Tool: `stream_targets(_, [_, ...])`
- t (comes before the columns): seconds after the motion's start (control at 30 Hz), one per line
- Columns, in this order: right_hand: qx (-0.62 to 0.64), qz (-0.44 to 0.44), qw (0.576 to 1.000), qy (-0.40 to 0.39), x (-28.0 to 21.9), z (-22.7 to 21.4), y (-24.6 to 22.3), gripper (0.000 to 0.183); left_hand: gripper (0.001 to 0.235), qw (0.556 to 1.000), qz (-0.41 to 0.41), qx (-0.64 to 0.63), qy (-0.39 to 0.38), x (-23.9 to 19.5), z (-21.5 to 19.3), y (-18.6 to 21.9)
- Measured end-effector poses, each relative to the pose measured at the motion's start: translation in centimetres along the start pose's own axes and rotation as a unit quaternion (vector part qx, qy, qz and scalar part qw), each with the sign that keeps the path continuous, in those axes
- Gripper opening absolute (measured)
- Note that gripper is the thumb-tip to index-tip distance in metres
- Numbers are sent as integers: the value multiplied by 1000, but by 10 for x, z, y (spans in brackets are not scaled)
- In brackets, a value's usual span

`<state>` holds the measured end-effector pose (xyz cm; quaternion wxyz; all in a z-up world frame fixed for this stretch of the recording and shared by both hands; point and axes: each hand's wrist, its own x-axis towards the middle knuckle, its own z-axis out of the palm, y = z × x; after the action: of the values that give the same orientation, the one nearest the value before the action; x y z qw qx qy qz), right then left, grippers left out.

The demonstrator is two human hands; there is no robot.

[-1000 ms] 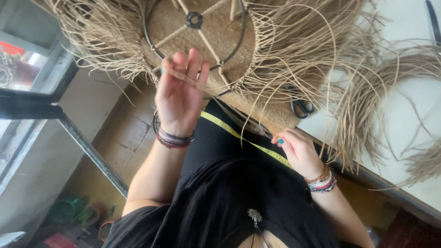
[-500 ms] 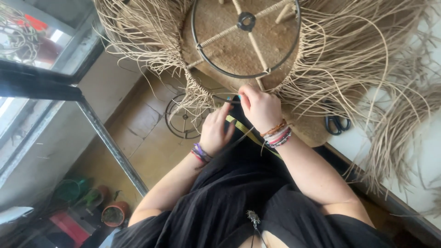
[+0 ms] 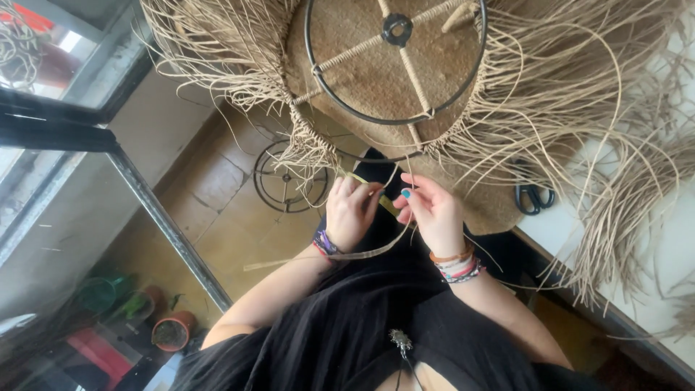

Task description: The person sits on the floor and weaves natural fiber strands through a circular metal frame. They repeatedly pull strands through the frame and secure them by hand, gradually building up a woven pattern around the structure.

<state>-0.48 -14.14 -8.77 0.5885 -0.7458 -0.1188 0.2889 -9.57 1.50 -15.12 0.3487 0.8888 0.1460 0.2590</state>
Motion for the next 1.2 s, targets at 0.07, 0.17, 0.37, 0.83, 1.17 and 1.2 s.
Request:
stream_targets(0.07, [3, -5, 1000, 2, -2, -4, 13, 26, 8, 1000, 8, 25, -16, -13, 0, 11])
stream_targets(0.17, [51, 40, 997, -37, -5, -8, 21, 27, 13, 996, 38, 15, -85, -13, -7, 39])
stream_targets(0.37, [-212, -137, 966, -62, 0, -26, 14, 27, 13, 961, 14, -206, -185, 53, -60, 83])
stream_targets(0.83, [-167, -198, 965, 29, 15, -23, 4, 7, 40, 853, -134, -462, -202, 94, -35, 39])
stream_targets(1.17, [313, 80, 942, -94, 17, 0, 36, 16, 42, 870, -78, -24, -485, 75, -108, 41])
stream_targets(1.2, [314, 79, 941, -97, 18, 1, 33, 17, 62, 862, -77, -9, -500, 78, -115, 45])
